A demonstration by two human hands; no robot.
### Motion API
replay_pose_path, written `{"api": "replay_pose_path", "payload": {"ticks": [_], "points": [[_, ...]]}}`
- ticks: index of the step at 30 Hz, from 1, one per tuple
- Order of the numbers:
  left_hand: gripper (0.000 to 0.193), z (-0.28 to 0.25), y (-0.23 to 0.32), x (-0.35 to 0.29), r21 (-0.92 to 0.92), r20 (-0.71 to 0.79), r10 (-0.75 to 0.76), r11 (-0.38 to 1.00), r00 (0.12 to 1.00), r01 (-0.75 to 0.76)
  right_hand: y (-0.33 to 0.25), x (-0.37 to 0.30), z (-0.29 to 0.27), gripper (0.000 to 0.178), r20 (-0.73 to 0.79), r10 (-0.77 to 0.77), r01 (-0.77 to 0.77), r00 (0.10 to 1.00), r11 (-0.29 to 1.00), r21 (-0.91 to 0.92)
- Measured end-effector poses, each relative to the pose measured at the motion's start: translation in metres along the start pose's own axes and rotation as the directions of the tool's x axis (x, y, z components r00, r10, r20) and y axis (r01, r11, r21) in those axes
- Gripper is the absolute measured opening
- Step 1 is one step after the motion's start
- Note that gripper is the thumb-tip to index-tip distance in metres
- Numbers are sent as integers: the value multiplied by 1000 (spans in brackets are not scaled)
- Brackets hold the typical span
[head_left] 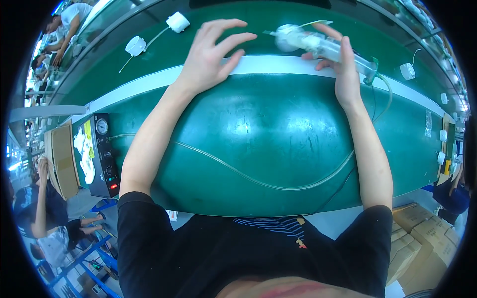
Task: Assembling plastic components on a factory production line.
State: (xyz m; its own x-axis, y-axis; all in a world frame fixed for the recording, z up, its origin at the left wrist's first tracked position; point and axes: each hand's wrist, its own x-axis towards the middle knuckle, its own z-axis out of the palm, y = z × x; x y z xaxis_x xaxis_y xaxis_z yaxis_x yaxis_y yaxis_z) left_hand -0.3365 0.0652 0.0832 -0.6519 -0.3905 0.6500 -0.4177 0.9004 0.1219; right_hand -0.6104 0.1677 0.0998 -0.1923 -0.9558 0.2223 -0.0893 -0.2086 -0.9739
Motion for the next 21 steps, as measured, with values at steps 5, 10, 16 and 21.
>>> {"api": "replay_pose_path", "payload": {"ticks": [5,10,16,21], "points": [[49,1,6,9,-197,117,-43,978,992,66,15,-4,-15,66,153,-60,54,986,998,41],[52,4,-7,4,-71,101,-53,996,993,61,11,-2,-14,60,161,-95,101,982,994,-32],[55,0,-3,2,-333,121,-175,920,977,207,16,-1,-16,45,36,-42,33,998,974,225],[52,-4,-5,4,-322,186,-120,930,975,176,14,-7,-17,39,105,-65,50,992,989,137]]}}
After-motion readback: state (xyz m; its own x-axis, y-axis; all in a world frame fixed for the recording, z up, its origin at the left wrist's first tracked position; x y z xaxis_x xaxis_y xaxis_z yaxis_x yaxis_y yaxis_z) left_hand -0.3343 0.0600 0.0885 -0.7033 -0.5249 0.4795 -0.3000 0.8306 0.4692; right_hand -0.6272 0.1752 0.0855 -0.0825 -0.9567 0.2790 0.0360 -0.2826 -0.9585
